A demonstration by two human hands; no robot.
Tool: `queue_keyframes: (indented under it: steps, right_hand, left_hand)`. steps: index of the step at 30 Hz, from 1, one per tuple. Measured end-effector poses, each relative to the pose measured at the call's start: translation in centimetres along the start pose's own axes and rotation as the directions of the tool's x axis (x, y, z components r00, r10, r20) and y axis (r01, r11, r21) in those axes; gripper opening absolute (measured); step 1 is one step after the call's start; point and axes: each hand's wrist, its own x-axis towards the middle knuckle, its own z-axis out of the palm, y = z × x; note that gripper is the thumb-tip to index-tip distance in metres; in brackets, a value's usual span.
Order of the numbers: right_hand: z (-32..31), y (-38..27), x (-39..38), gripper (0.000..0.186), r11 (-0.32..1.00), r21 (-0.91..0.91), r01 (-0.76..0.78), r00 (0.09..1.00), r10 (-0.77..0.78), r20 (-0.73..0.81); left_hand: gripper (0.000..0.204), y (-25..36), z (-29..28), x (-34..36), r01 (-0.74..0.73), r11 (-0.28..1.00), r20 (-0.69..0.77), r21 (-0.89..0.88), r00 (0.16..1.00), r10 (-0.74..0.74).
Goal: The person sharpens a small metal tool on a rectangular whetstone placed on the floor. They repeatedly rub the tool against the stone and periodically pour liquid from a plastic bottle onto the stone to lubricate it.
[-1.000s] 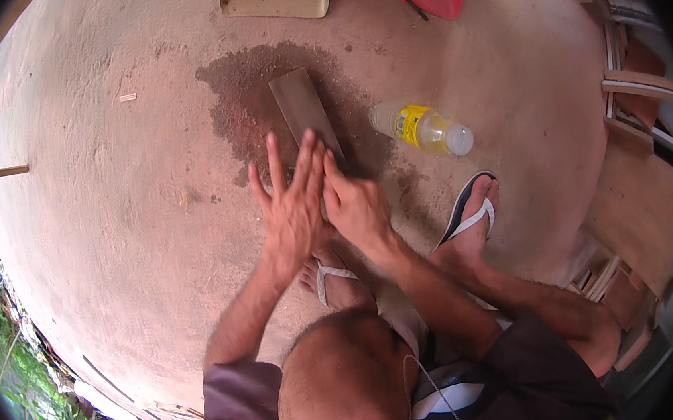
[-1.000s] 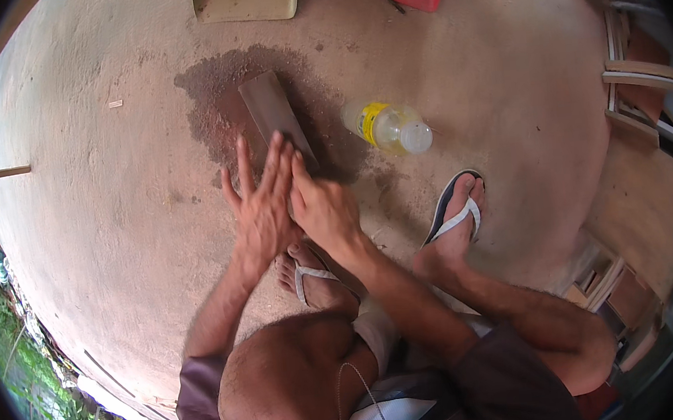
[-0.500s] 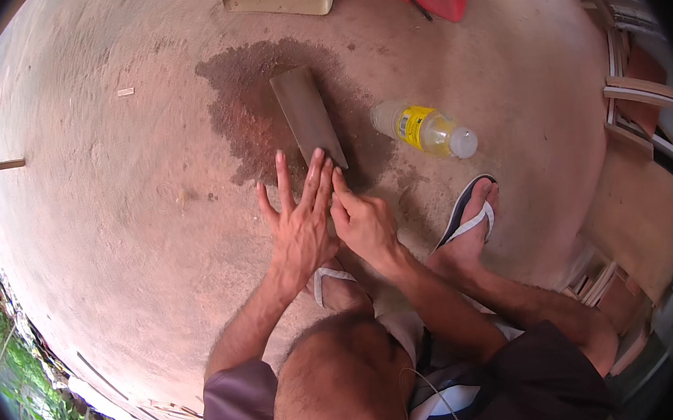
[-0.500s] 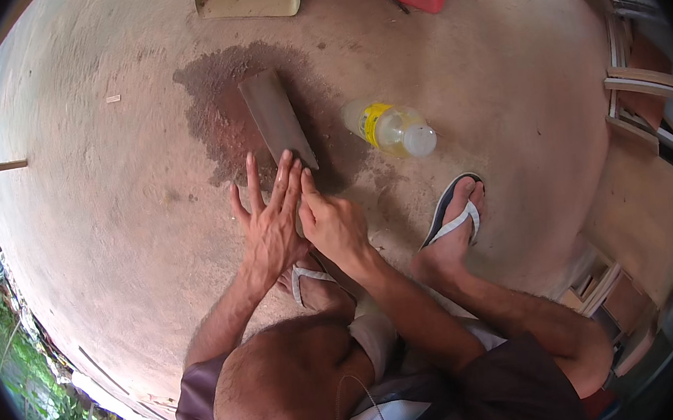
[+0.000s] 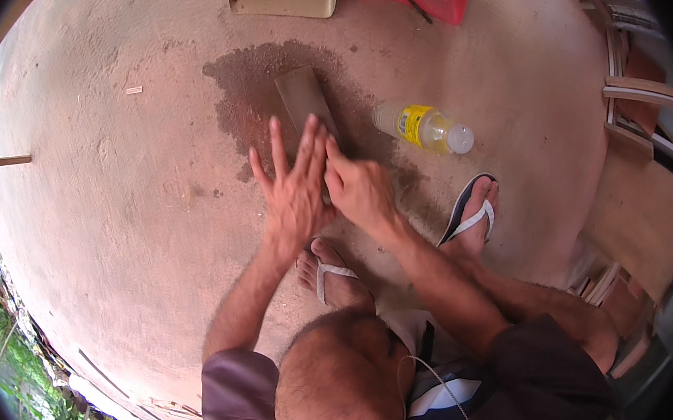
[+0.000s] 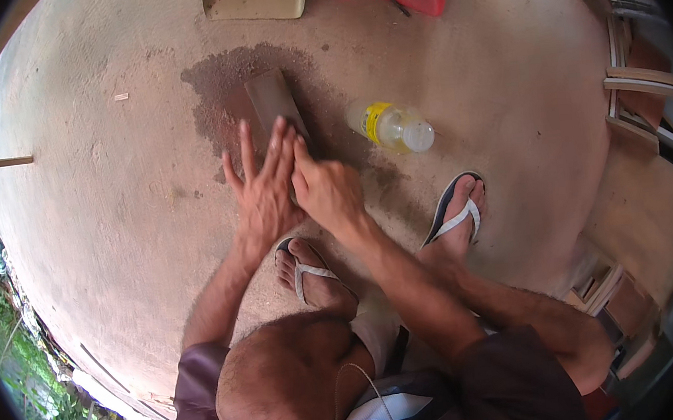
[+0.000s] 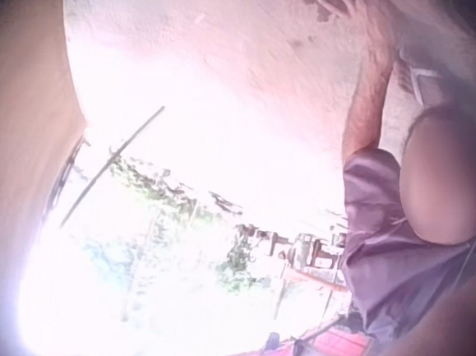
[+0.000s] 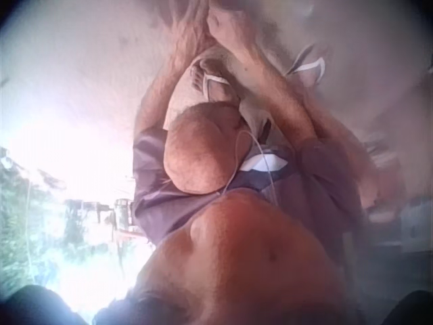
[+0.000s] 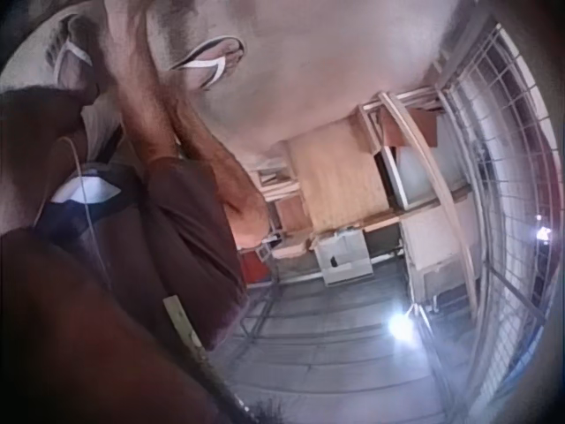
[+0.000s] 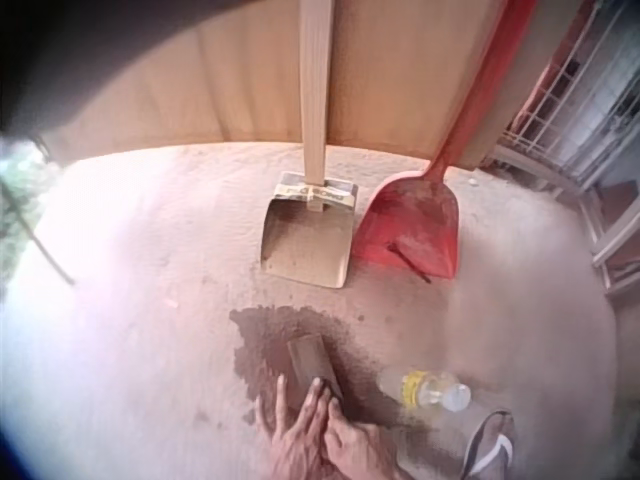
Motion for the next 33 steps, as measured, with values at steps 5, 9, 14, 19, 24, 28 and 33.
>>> queue_keyframes:
  steps: [5,9,14,19,24,28,33]
  right_hand:
    - [-0.9,-1.8,6.9,0.043,0.996,0.061,0.064,0.996,-0.061,-0.059]
    - [1.3,1.7,-4.7,0.054,0.997,0.038,0.072,0.996,-0.069,-0.063]
    - [-0.1,-2.5,6.4,0.042,0.999,0.045,0.010,0.995,-0.006,-0.099]
    - [0.0,-1.3,1.7,0.046,0.999,0.013,-0.044,0.999,0.044,-0.001]
    - [1.0,0.2,-2.1,0.046,0.994,0.109,-0.016,0.993,0.028,-0.111]
    - [-0.1,-2.5,8.5,0.045,1.000,0.016,0.015,0.995,-0.014,-0.104]
    - [0.5,0.8,-2.9,0.047,0.998,0.058,0.008,0.998,-0.005,-0.059]
  left_hand:
    - [0.131,-3.9,-1.3,4.4,-0.049,0.999,-0.216,0.018,0.975,0.052]
    - [0.133,-0.4,0.9,-3.5,-0.062,0.994,0.088,-0.092,0.994,0.070]
    - [0.127,-4.6,-0.5,5.2,-0.062,0.995,-0.168,0.075,0.983,0.074]
    - [0.128,-3.4,0.1,1.5,-0.101,0.993,-0.029,0.059,0.994,0.103]
    - [0.126,-1.5,1.8,-0.9,-0.135,0.985,-0.029,0.112,0.990,0.139]
    - [0.130,-5.9,-0.3,5.6,-0.094,0.993,-0.219,0.070,0.970,0.107]
    - [0.129,-2.8,2.0,-1.6,-0.205,0.969,-0.065,-0.139,0.978,0.197]
